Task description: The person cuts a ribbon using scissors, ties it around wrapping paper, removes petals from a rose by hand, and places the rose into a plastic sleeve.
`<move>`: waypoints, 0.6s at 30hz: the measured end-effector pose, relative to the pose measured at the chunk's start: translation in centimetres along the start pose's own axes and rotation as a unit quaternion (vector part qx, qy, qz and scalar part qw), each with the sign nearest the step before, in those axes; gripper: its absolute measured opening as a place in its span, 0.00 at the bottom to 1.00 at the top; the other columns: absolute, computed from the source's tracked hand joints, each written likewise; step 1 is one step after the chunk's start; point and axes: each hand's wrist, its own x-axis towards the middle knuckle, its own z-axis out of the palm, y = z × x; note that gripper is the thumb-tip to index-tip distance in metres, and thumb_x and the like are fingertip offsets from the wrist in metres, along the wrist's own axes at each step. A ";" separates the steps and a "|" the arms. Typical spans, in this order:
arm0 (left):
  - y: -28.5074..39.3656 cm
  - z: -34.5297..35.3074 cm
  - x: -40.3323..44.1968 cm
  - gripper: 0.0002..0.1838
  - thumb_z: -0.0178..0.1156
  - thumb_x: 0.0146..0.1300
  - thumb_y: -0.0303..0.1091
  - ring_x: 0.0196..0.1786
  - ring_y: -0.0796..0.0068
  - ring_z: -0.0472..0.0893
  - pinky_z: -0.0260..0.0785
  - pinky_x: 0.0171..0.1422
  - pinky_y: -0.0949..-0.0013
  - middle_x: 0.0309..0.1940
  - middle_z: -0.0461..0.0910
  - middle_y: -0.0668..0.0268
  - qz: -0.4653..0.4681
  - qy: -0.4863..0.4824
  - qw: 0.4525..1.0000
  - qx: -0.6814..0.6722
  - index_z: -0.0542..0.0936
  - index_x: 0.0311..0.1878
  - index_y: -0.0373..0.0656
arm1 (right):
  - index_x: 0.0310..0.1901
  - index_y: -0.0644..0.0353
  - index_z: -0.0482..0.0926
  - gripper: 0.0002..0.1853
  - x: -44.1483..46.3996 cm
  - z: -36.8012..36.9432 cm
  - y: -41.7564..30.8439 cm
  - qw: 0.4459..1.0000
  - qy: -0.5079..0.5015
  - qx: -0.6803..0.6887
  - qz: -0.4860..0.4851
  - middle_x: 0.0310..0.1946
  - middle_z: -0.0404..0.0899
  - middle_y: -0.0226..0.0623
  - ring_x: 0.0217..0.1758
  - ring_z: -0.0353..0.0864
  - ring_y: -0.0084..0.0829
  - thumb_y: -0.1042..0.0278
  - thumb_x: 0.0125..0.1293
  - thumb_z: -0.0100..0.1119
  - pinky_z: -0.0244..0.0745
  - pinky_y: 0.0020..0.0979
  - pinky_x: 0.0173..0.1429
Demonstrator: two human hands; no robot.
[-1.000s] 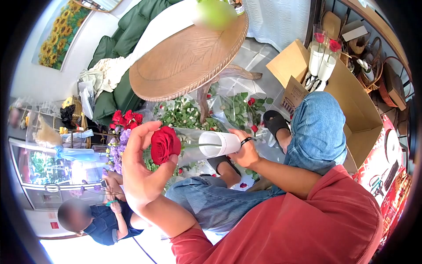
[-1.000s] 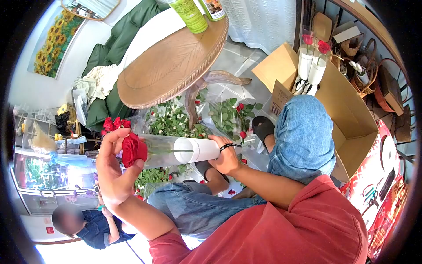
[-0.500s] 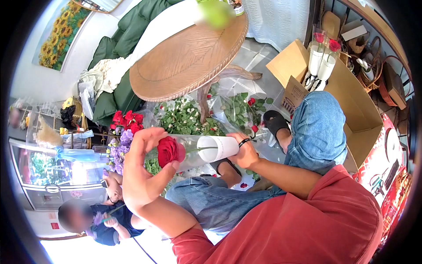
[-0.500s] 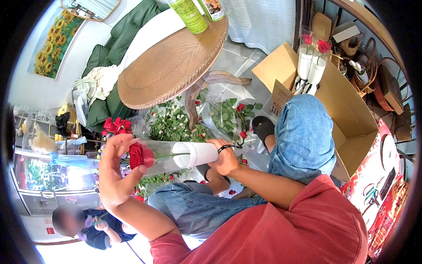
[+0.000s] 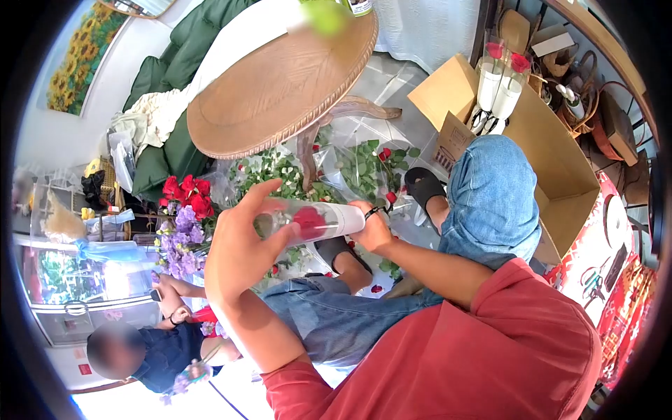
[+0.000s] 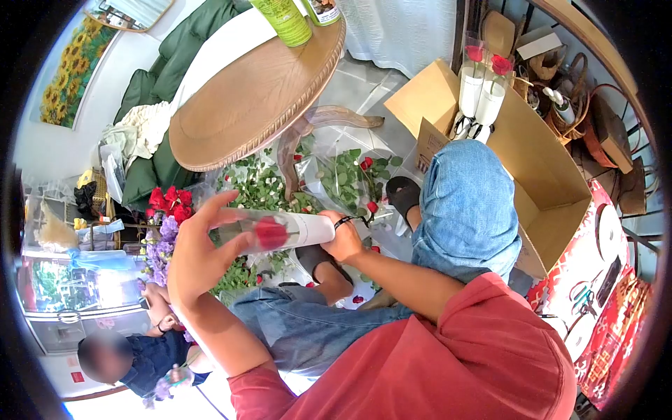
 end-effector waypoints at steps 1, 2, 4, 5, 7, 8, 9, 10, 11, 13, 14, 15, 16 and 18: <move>-0.4 0.1 0.1 0.32 0.73 0.56 0.26 0.42 0.57 0.90 0.79 0.54 0.63 0.46 0.90 0.55 0.006 -0.002 1.000 -0.003 0.79 0.66 0.40 | 0.61 0.57 0.75 0.35 0.2 -0.1 0.2 0.999 -0.023 0.032 0.030 0.54 0.82 0.50 0.60 0.82 0.54 0.74 0.50 0.78 0.78 0.46 0.63; -1.2 0.3 0.2 0.32 0.73 0.56 0.26 0.42 0.57 0.90 0.79 0.54 0.63 0.46 0.90 0.55 0.005 -0.001 1.000 -0.007 0.79 0.66 0.40 | 0.62 0.56 0.75 0.34 0.3 -0.4 0.5 0.995 -0.046 0.063 0.060 0.53 0.83 0.49 0.60 0.81 0.54 0.74 0.51 0.77 0.77 0.46 0.64; -3.4 1.2 0.3 0.29 0.67 0.61 0.20 0.50 0.69 0.87 0.76 0.60 0.64 0.46 0.89 0.58 -0.004 0.049 0.989 -0.137 0.77 0.67 0.37 | 0.62 0.57 0.75 0.34 0.3 -0.9 1.3 0.996 -0.051 0.051 0.055 0.52 0.84 0.50 0.57 0.85 0.52 0.72 0.51 0.78 0.80 0.44 0.60; -4.3 1.7 0.3 0.23 0.63 0.65 0.20 0.48 0.68 0.86 0.77 0.57 0.65 0.44 0.88 0.61 -0.006 0.100 0.979 -0.177 0.79 0.64 0.36 | 0.63 0.57 0.74 0.35 0.3 -1.0 1.8 0.995 -0.047 0.055 0.075 0.52 0.85 0.49 0.56 0.85 0.52 0.71 0.52 0.78 0.80 0.43 0.60; -7.2 3.1 0.0 0.21 0.64 0.64 0.22 0.44 0.66 0.87 0.78 0.53 0.64 0.42 0.88 0.58 -0.067 0.105 0.973 -0.196 0.80 0.61 0.37 | 0.65 0.57 0.73 0.36 0.2 -0.6 3.1 0.992 -0.031 0.053 0.108 0.50 0.87 0.48 0.55 0.87 0.49 0.69 0.54 0.79 0.81 0.43 0.59; -8.9 4.0 -0.2 0.19 0.65 0.63 0.23 0.40 0.64 0.87 0.79 0.48 0.62 0.40 0.89 0.55 -0.128 0.107 0.963 -0.212 0.81 0.58 0.38 | 0.65 0.57 0.73 0.36 0.3 -0.2 3.8 0.992 -0.032 0.051 0.110 0.50 0.87 0.48 0.55 0.87 0.49 0.69 0.54 0.79 0.81 0.43 0.59; -11.0 5.3 -0.3 0.16 0.66 0.62 0.26 0.40 0.62 0.88 0.79 0.48 0.62 0.40 0.88 0.53 -0.129 0.069 0.980 -0.137 0.82 0.55 0.38 | 0.66 0.57 0.72 0.37 0.5 0.0 4.2 0.992 -0.015 0.076 0.102 0.50 0.87 0.48 0.55 0.88 0.47 0.69 0.54 0.79 0.81 0.42 0.59; -11.8 6.5 -0.4 0.15 0.67 0.61 0.28 0.41 0.59 0.88 0.79 0.49 0.61 0.39 0.88 0.51 -0.129 0.029 0.989 -0.062 0.83 0.51 0.37 | 0.66 0.57 0.72 0.37 0.7 -0.2 4.0 0.990 0.000 0.100 0.094 0.50 0.87 0.48 0.55 0.88 0.45 0.70 0.54 0.79 0.81 0.41 0.60; -12.6 7.9 -0.2 0.13 0.67 0.59 0.29 0.40 0.64 0.87 0.79 0.48 0.62 0.36 0.88 0.53 -0.158 -0.053 0.986 0.004 0.84 0.47 0.35 | 0.66 0.58 0.71 0.37 0.9 -0.7 3.7 0.990 0.016 0.105 0.097 0.50 0.87 0.47 0.54 0.88 0.42 0.71 0.54 0.78 0.80 0.41 0.60; -16.0 13.1 1.3 0.14 0.67 0.58 0.36 0.44 0.50 0.88 0.79 0.52 0.56 0.39 0.88 0.48 -0.128 -0.196 0.969 0.077 0.88 0.44 0.38 | 0.65 0.60 0.71 0.37 1.4 -1.6 2.8 0.987 0.056 0.117 0.092 0.50 0.87 0.47 0.54 0.87 0.40 0.72 0.53 0.78 0.80 0.40 0.60; -18.7 17.3 1.6 0.16 0.67 0.57 0.38 0.46 0.46 0.88 0.79 0.55 0.55 0.42 0.88 0.47 -0.107 -0.228 0.966 0.054 0.88 0.45 0.38 | 0.65 0.62 0.71 0.37 1.5 -2.0 2.6 0.985 0.079 0.125 0.085 0.50 0.86 0.47 0.54 0.87 0.39 0.72 0.53 0.78 0.80 0.39 0.60; -16.8 19.1 2.2 0.18 0.68 0.55 0.40 0.48 0.46 0.87 0.80 0.56 0.55 0.43 0.88 0.46 -0.129 -0.285 0.947 0.070 0.88 0.45 0.37 | 0.63 0.63 0.71 0.37 1.8 -2.7 2.3 0.985 0.084 0.102 0.109 0.49 0.86 0.46 0.53 0.86 0.37 0.72 0.52 0.79 0.80 0.39 0.59; -17.5 22.3 2.0 0.18 0.67 0.55 0.38 0.50 0.44 0.87 0.79 0.57 0.53 0.45 0.87 0.44 -0.122 -0.305 0.941 0.074 0.88 0.45 0.36 | 0.61 0.64 0.71 0.36 2.1 -3.1 2.1 0.985 0.093 0.104 0.100 0.50 0.86 0.45 0.53 0.86 0.36 0.72 0.51 0.80 0.80 0.39 0.59; -20.2 30.1 1.6 0.19 0.67 0.55 0.37 0.54 0.43 0.86 0.79 0.60 0.50 0.49 0.86 0.41 -0.143 -0.300 0.940 0.075 0.87 0.47 0.34 | 0.59 0.64 0.71 0.35 2.7 -4.1 1.0 0.984 0.115 0.107 0.080 0.51 0.85 0.45 0.53 0.86 0.36 0.73 0.52 0.80 0.80 0.39 0.59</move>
